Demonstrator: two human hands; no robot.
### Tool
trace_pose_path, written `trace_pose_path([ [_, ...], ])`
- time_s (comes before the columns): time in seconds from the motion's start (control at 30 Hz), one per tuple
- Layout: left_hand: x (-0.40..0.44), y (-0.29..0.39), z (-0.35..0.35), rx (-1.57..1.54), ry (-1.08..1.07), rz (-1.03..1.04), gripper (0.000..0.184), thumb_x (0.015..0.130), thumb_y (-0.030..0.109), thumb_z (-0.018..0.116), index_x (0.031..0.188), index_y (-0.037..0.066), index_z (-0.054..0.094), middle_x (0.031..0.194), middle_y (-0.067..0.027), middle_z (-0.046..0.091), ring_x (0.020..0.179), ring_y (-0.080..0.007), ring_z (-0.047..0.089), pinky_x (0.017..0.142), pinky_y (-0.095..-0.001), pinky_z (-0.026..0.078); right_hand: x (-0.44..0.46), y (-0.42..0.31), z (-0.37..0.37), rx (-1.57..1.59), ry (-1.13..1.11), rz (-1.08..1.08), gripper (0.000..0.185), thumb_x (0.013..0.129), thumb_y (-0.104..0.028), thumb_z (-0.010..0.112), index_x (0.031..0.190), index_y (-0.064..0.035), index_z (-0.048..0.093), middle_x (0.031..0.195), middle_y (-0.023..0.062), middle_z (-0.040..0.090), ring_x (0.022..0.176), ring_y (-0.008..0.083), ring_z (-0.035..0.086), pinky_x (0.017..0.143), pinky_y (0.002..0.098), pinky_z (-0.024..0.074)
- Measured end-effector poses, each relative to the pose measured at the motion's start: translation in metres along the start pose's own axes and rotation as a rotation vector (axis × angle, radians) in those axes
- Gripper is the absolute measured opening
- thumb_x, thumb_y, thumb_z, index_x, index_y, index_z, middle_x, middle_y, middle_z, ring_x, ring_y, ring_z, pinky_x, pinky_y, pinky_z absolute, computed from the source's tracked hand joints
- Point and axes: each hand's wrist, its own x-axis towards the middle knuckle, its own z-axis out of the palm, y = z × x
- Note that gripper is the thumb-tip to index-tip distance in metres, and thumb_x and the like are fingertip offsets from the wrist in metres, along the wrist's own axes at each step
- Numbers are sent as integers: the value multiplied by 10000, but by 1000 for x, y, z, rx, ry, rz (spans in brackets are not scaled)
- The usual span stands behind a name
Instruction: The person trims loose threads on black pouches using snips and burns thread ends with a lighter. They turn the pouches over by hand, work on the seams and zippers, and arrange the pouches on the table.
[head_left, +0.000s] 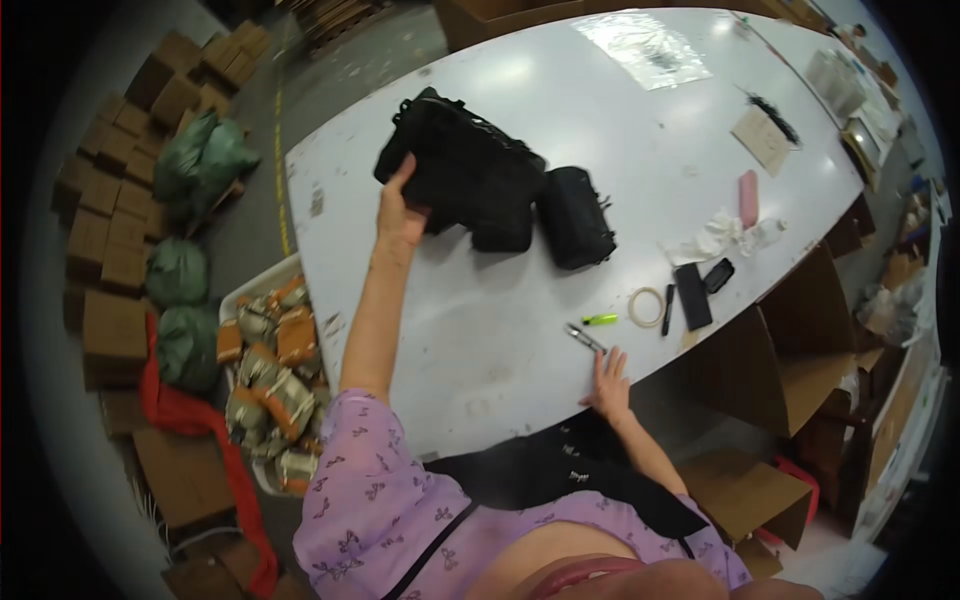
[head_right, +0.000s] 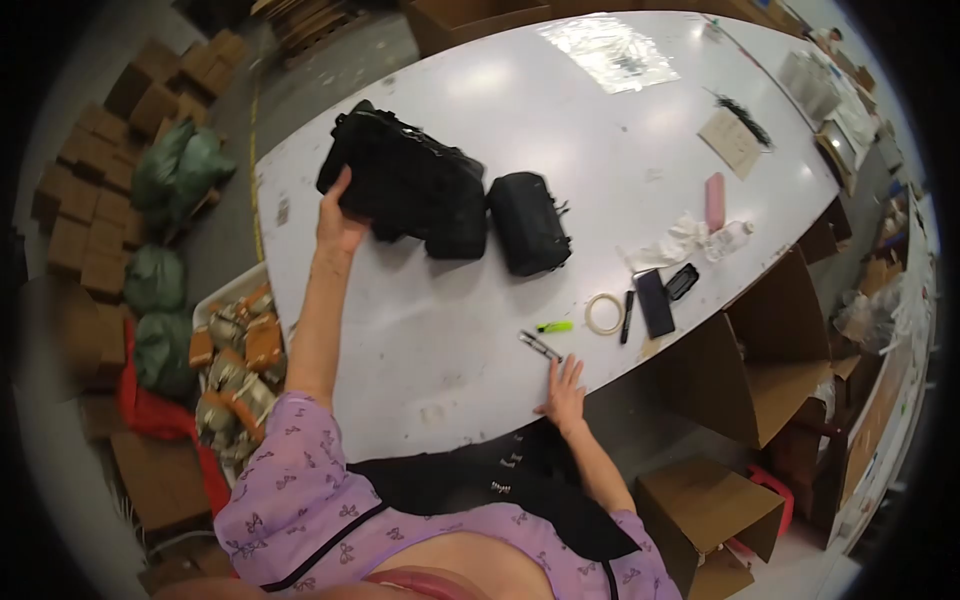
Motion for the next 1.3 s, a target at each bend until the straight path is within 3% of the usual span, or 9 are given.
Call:
trace_pose_path([
  [0.1,-68,0,-9,-92,12,-82,504,864,281,717,1283,54,551,1249,-114,601,1182,-261,553,1016,-443,445,1,-4,-5,18,-42,20,1300,548,-330,913,1538,-107,102,1546,328,64,1421,529,94,922,680,433],
  [0.33,-178,-13,-43,-65,176,-278,553,873,336,691,1322,66,512,1309,-124,537,1226,-284,494,1006,-489,427,10,17,-4,62,-15,-48,1052,683,-190,805,1525,-149,174,1520,293,210,1365,498,279,984,504,471],
  [0.43,-214,-17,-51,-36,244,-339,535,863,340,699,1294,75,527,1249,-113,548,1179,-274,502,978,-486,440,10,19,-13,219,219,-114,673,764,-222,760,1335,-17,469,1423,286,392,1290,446,411,1013,477,438],
  [0.5,-232,-21,-57,-14,271,-382,517,872,331,689,1291,77,526,1230,-107,563,1157,-269,520,968,-487,450,11,3,-42,424,289,-178,545,844,-253,706,1293,-7,520,1318,248,527,1223,380,521,999,433,447],
  [0.57,-243,-28,-65,4,283,-415,497,898,307,662,1310,73,512,1238,-105,582,1148,-268,551,966,-491,459,-7,-47,-113,992,82,-83,505,896,-288,670,1290,-4,530,1235,188,606,1156,284,586,967,364,455],
  [0.67,-265,-32,-58,82,209,-448,503,900,338,657,1304,74,517,1228,-104,584,1138,-252,558,943,-485,477,-35,-107,-157,1188,111,-338,522,892,-314,685,1282,-5,531,1168,147,627,1081,200,590,918,305,460],
  [0.87,-293,-31,-51,218,177,-387,582,909,506,589,1314,97,506,1225,-96,581,1115,-232,568,873,-456,496,-53,-141,-170,1183,122,-342,458,815,-289,763,1067,57,600,891,72,659,809,118,607,748,265,495],
  [1.17,-284,-50,-66,402,294,44,781,887,684,486,1412,109,423,1370,-90,510,1297,-224,416,1082,-526,246,-46,-115,-213,1658,-220,-205,383,891,-300,663,1050,44,611,905,54,653,783,96,615,712,220,489],
  [1.3,-283,-42,-49,429,-106,189,803,794,555,740,1371,60,482,1204,-55,602,1123,-130,515,975,-314,383,-37,-114,-214,1899,-439,-52,336,914,-303,621,1049,5,611,908,71,668,779,121,643,713,248,526],
])
